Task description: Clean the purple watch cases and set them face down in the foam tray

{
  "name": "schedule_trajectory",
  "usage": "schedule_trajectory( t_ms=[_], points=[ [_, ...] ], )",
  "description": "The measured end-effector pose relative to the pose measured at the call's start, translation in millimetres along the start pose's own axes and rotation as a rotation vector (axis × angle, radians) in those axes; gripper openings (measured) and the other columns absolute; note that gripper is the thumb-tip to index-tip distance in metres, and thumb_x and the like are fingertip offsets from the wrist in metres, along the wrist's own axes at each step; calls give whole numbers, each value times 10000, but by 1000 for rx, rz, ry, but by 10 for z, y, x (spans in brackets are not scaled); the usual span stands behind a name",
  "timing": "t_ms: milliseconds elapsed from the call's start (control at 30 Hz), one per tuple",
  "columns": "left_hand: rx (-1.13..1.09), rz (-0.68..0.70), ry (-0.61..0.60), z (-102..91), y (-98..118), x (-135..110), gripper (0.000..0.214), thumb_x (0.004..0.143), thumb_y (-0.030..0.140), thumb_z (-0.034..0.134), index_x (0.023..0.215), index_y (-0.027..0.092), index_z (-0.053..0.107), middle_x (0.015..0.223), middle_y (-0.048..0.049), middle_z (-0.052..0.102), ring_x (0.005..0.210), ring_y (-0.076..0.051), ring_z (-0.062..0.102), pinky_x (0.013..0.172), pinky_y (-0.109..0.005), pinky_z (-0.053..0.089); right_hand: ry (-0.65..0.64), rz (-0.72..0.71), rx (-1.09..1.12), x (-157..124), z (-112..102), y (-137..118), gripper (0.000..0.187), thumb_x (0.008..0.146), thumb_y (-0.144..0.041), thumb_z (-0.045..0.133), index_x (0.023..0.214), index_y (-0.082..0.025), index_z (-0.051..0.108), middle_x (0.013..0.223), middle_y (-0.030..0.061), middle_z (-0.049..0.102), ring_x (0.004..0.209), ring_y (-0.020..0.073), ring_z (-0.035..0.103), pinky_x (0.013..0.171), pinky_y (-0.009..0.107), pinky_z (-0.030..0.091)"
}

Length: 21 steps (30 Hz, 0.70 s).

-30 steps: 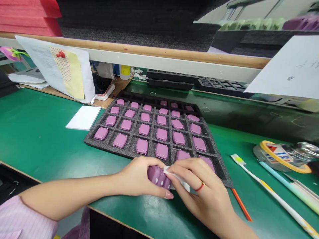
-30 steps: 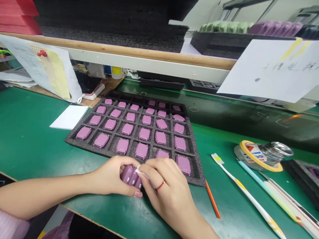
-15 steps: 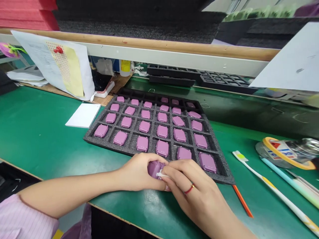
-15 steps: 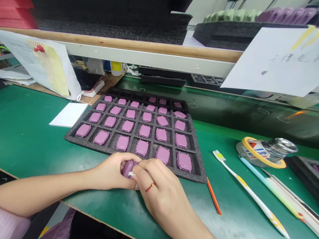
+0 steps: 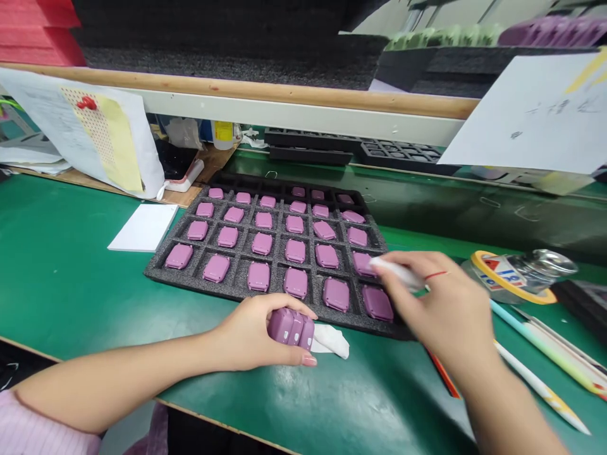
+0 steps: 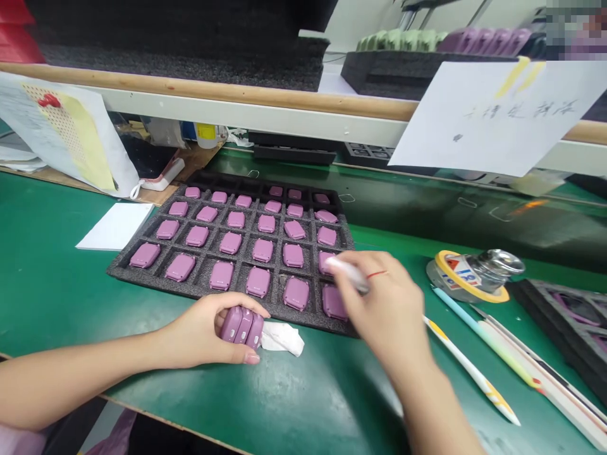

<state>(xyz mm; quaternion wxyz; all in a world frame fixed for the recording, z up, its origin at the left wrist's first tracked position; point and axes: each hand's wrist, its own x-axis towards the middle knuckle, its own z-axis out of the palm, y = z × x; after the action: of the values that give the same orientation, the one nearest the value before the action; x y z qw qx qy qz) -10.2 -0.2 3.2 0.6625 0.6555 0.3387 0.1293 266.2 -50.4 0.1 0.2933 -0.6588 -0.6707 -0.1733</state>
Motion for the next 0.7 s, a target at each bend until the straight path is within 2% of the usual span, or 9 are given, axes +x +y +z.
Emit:
schedule_trajectory(
  t_ms=[100, 167, 200, 267, 333, 400, 533, 600, 700],
  points=[
    [-103, -7, 9, 6, 36, -43, 696, 597, 337, 918, 1223, 236, 630, 986, -43, 727, 895, -214, 690, 858, -396, 549, -98, 110, -143, -29, 6, 557, 325, 909, -442, 603, 695, -219, 703, 603, 77, 649, 505, 242, 590, 482, 368, 423],
    [-157, -17, 33, 13, 64, -72, 798, 584, 308, 928, 1295, 242, 570, 978, -45, 739, 907, -226, 707, 889, -429, 554, -107, 109, -146, -37, 19, 705, 344, 867, -453, 653, 616, -221, 697, 510, 72, 589, 460, 232, 555, 479, 375, 411],
    [-172, -16, 44, 17, 76, -85, 814, 578, 298, 931, 1300, 235, 560, 978, -51, 745, 913, -232, 713, 899, -438, 556, -90, 108, -147, -31, 27, 691, 325, 862, -459, 660, 660, -212, 724, 547, 90, 613, 512, 249, 591, 512, 386, 437],
    [-179, 10, 54, 26, 94, -108, 760, 572, 290, 934, 1245, 204, 593, 1008, -74, 753, 939, -245, 721, 911, -438, 561, -30, 104, -142, -3, 39, 499, 325, 902, -475, 616, 876, -187, 766, 754, 138, 702, 731, 302, 678, 634, 415, 502],
    [-168, 78, 49, 35, 104, -126, 647, 592, 288, 926, 1161, 180, 639, 1057, -90, 755, 965, -245, 725, 909, -408, 571, 33, 94, -51, 21, 36, 158, 330, 960, -461, 550, 1056, -206, 735, 974, 130, 730, 936, 305, 691, 776, 435, 536],
    [-118, 196, 57, 40, 112, -143, 553, 630, 272, 908, 1119, 181, 665, 1084, -76, 758, 979, -222, 726, 898, -353, 577, 82, 90, 193, 17, 18, -225, 254, 980, -401, 551, 1074, -232, 715, 1036, 90, 736, 996, 265, 688, 877, 424, 538],
    [113, 448, 121, 37, 131, -171, 444, 708, 219, 859, 1121, 201, 697, 1114, -31, 765, 1014, -171, 722, 937, -256, 550, -47, 68, 594, -71, -26, -783, 244, 1004, -373, 523, 1125, -261, 703, 1083, 60, 734, 1021, 208, 688, 897, 341, 547],
    [188, 515, 135, 38, 140, -182, 421, 733, 185, 832, 1134, 188, 702, 1098, -27, 775, 999, -157, 729, 929, -216, 544, -137, 114, 764, -119, -33, -915, 284, 1016, -414, 495, 1177, -284, 691, 1102, 47, 732, 1036, 192, 687, 897, 313, 552],
    [221, 585, 129, 50, 145, -192, 422, 739, 90, 785, 1148, 155, 701, 1096, -34, 781, 1008, -147, 735, 920, -172, 536, -257, 279, 1003, -168, -8, -997, 371, 1024, -517, 432, 1235, -319, 665, 1099, 28, 737, 1041, 171, 693, 917, 284, 552]
  ],
)
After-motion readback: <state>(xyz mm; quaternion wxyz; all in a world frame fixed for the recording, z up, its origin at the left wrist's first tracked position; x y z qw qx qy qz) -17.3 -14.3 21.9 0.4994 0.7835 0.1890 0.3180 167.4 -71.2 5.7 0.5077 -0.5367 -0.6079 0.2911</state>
